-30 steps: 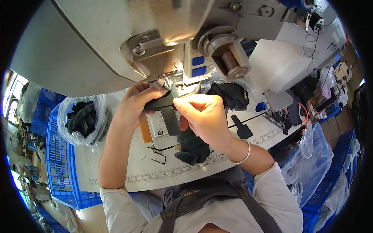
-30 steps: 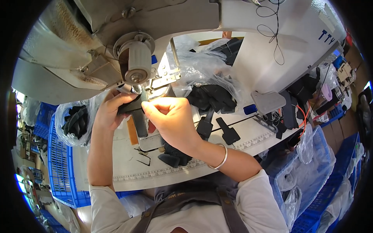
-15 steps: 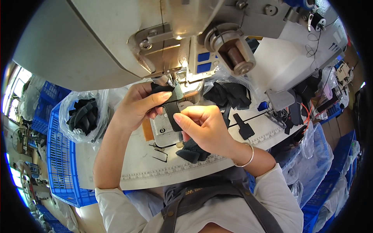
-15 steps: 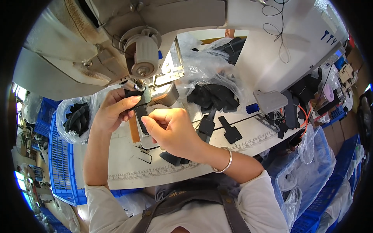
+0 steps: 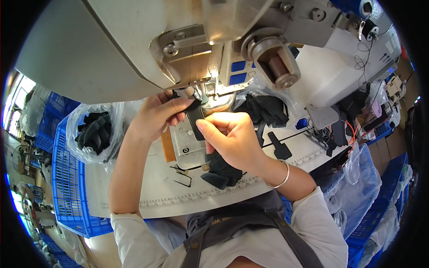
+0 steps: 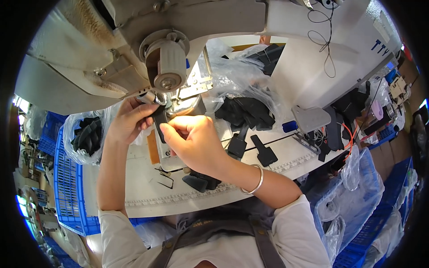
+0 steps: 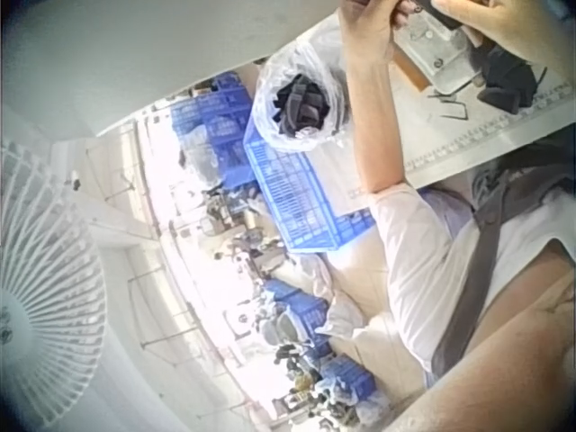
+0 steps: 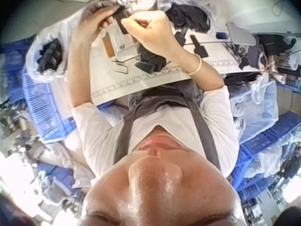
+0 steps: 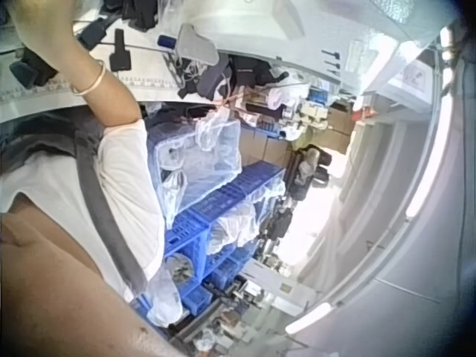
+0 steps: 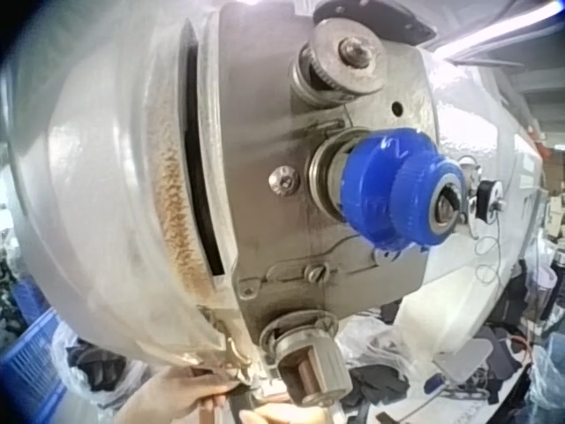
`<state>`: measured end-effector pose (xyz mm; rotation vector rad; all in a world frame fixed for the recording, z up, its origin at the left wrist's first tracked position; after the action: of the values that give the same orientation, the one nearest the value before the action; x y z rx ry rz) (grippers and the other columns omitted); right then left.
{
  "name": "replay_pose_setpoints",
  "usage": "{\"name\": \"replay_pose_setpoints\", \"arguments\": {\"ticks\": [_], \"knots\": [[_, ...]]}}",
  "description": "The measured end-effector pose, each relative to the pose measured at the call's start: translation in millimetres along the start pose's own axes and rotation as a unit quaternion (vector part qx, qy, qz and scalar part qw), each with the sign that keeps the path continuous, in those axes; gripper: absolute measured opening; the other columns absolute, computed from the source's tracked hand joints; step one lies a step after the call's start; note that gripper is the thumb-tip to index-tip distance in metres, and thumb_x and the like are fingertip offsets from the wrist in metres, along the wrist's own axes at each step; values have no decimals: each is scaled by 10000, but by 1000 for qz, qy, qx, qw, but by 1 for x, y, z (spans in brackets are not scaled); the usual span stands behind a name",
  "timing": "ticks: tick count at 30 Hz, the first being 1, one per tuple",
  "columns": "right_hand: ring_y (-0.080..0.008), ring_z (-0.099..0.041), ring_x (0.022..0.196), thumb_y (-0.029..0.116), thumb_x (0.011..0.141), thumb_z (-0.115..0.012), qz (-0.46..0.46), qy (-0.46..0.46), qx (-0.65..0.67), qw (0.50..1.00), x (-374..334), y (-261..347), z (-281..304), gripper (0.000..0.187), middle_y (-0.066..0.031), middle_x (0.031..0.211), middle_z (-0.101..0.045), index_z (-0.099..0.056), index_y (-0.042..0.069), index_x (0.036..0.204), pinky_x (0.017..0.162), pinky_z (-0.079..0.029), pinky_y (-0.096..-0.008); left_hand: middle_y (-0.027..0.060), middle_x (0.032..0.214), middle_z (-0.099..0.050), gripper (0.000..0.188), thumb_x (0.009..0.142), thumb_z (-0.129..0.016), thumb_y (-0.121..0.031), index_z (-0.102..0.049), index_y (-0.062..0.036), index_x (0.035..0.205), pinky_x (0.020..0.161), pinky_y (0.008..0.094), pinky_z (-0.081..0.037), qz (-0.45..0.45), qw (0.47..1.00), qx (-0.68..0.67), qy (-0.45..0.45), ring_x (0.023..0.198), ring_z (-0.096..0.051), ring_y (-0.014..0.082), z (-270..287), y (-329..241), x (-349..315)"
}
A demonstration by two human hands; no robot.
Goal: Stitching small black fabric components using an industrial sewing machine in a shoe factory.
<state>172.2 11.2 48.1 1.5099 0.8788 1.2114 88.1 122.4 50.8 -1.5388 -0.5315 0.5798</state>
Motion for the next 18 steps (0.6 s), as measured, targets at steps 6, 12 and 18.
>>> {"name": "replay_pose_setpoints", "arguments": {"ticks": [6,12,18], "knots": [[-20,-445,431,129,833,-530,1,-14,-27,1000,6,5,1,274,-7,468,-514,-534,6,588,403,-341,-203,12,704,-554,159,783,-627,-104,-589,-5,902,447,163,-373,4,1000,-24,-12,560,-507,53,5,-4,5],[-10,-425,466,145,864,-527,12,-15,-33,999,4,7,0,297,17,498,-514,-523,24,592,427,-308,-179,10,693,-550,123,791,-611,-122,-606,-24,865,445,164,-360,-2,1000,-7,-11,552,-499,52,1,-11,4],[-7,-412,451,149,863,-529,-5,-17,26,999,-1,0,2,272,16,527,-527,-525,27,620,428,-308,-169,7,687,-543,149,808,-588,-106,-584,-19,929,448,176,-367,13,1000,-13,-6,552,-493,56,-8,-13,1]]}}
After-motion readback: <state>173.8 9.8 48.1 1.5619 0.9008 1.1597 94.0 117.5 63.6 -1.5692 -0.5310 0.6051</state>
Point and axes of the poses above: each hand's wrist, its own x-axis towards the middle knuckle, its own z-axis out of the back of the hand, y = z × x, the point moved 8 cm from there along x, towards the middle knuckle
